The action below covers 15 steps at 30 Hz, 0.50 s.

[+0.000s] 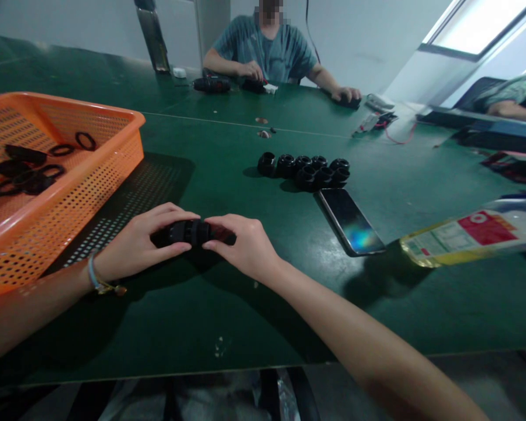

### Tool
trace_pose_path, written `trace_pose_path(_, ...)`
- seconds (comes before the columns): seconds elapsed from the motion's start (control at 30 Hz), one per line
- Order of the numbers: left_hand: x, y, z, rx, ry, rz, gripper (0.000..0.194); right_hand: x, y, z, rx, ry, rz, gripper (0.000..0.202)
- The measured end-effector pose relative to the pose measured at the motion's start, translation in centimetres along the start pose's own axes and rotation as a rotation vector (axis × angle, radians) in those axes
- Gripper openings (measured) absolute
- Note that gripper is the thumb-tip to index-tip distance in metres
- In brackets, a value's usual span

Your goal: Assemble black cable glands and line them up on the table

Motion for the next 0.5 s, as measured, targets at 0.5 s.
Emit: trace_pose_path(0.5, 0.01, -0.05, -0.13, 0.005, -0.003, -0.001, 0.036, -0.06, 0.01, -0.05, -0.001, -0.006, -0.005, 0.026)
Point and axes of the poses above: each hand's wrist, its own y-axis towards the middle knuckle, its own x-axis out of the palm, z = x × y, the point moved 5 cm from there along y, towards the middle knuckle, and after that the axes turned 11 degrees about -x, right-handed, at the moved point
